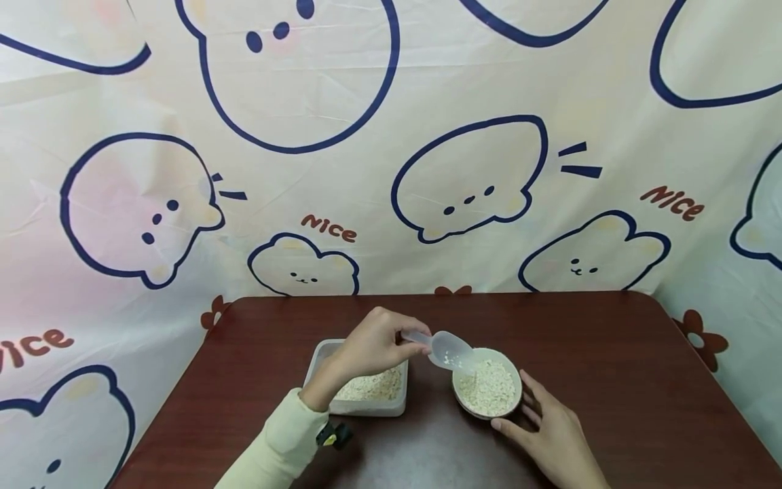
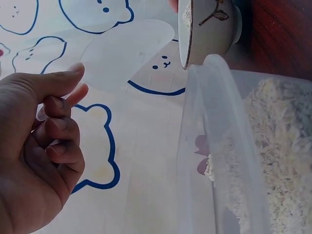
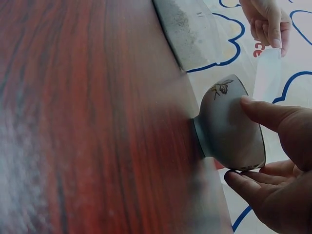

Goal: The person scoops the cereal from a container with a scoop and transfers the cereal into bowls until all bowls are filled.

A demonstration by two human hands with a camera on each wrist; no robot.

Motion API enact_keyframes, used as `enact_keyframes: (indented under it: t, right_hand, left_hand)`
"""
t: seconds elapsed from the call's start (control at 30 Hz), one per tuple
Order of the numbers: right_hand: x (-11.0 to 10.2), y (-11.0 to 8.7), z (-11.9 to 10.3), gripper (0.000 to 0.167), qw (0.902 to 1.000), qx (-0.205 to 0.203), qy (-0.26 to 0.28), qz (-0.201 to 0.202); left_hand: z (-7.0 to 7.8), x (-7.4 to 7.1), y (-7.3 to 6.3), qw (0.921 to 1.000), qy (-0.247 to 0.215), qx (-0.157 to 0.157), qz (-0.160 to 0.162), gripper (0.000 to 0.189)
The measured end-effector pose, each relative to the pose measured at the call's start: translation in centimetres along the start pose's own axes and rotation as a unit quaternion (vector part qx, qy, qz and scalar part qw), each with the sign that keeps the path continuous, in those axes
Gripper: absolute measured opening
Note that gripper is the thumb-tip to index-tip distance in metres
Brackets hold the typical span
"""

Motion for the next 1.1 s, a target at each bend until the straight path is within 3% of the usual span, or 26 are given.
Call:
enact_keyframes:
  t: [0.17, 0.37, 0.63, 0.8, 1.1]
  right_hand:
    - [0.0, 0.1, 0.2, 0.110, 1.0000, 0.002, 0.002, -0.007]
    - [-0.3, 0.2, 0.3, 0.111, 0.9995, 0.018, -0.021, -0.014]
    - [-1.2, 0.3, -1.0, 0.109, 0.9982, 0.014, -0.056, 0.016]
    - [-1.5, 0.3, -2.4, 0.107, 0.9968, -0.003, -0.071, 0.035]
    - [-0.5, 0.5, -5.9, 0.090, 0.9942, -0.083, -0.019, 0.066]
  left_hand:
    - [-0.2, 0.0, -0.3, 0.9999, -0.012, -0.001, 0.009, 0.014]
    - [-0.7, -0.2, -1.0, 0.9979, -0.058, -0.008, 0.029, 0.012]
    - [-2.4, -0.6, -2.6, 0.9906, -0.108, -0.036, 0.075, 0.011]
    - [-3.3, -1.5, -4.1, 0.9851, -0.132, -0.040, 0.102, 0.011]
    - [-5.7, -3.0, -7.6, 0.9778, -0.136, -0.071, 0.143, 0.010]
Point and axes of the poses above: each hand's wrist, its own y-axis towards the middle knuckle, its own x-axis out of the palm, z = x × y, the point moved 6 cm from there along y, towards the middle knuckle, and after that the axes turned 9 degrees about -z, right-handed, at the moved point
